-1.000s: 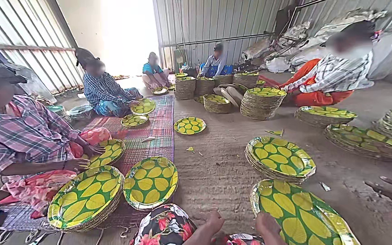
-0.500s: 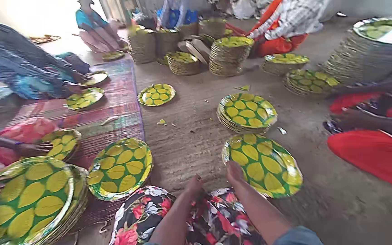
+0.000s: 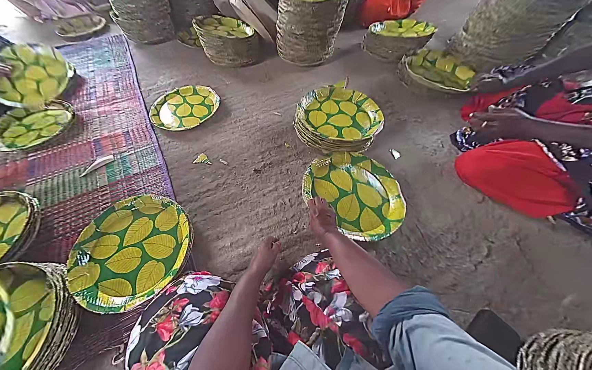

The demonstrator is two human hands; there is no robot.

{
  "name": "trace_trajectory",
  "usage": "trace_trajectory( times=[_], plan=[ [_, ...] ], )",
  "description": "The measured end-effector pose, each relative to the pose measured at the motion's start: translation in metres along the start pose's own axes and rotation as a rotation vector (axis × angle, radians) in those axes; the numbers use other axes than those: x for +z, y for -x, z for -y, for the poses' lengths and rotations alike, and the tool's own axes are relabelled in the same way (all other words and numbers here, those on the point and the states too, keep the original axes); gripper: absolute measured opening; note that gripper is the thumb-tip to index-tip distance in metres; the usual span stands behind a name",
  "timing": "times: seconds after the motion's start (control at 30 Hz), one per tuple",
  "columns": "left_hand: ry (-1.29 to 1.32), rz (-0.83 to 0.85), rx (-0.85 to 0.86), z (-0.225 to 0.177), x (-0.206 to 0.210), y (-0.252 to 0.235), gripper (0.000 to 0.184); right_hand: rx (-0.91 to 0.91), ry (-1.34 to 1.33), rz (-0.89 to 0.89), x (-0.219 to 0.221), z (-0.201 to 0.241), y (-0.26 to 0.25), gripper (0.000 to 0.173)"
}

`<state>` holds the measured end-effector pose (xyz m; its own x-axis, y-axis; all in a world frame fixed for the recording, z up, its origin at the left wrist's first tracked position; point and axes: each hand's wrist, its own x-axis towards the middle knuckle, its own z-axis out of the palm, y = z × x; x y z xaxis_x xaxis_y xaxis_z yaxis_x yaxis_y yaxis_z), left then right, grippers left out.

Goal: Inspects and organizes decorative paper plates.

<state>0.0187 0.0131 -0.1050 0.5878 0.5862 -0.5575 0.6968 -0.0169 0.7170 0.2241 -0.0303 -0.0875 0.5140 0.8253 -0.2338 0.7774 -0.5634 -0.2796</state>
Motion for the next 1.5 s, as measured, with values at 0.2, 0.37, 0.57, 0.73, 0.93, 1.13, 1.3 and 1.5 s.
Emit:
trace_trajectory(
  times=[0.2, 0.37, 0.57, 0.73, 0.93, 1.13, 1.3, 1.5],
  plan=[
    [0.014, -0.037, 0.000, 0.004, -0.002, -0.006, 0.042, -0.170, 0.039, 0.124, 0.015, 0.007, 0.016, 0.035],
    [-0.004, -0.016, -0.006, 0.011, 0.006, -0.007, 0.042, -0.065, 0.092, 0.204, 0.013, 0.026, 0.038, 0.039],
    [-0.059, 0.000, 0.040, 0.010, 0.015, -0.012, 0.039, 0.058, 0.064, 0.199, -0.001, 0.016, 0.047, 0.040],
    [-0.017, -0.225, 0.074, 0.008, 0.009, 0.007, 0.045, -0.025, 0.076, -0.016, -0.002, -0.002, 0.049, 0.037],
    [-0.369, -1.107, 0.437, -0.004, -0.022, 0.034, 0.072, -0.767, 0.033, -0.560, 0.019, 0.022, 0.077, 0.018],
    [-0.573, -0.527, 0.027, 0.016, -0.022, 0.034, 0.068, -0.951, 0.252, 0.151, 0.040, 0.036, 0.068, 0.024],
    [-0.496, -0.383, 0.017, 0.021, -0.002, 0.011, 0.072, -1.136, 0.256, 0.218, 0.052, 0.039, 0.067, 0.021],
    [-0.500, -0.183, -0.234, 0.036, 0.003, -0.002, 0.085, -0.139, 0.030, -0.004, 0.006, 0.010, 0.045, 0.063]
  ],
)
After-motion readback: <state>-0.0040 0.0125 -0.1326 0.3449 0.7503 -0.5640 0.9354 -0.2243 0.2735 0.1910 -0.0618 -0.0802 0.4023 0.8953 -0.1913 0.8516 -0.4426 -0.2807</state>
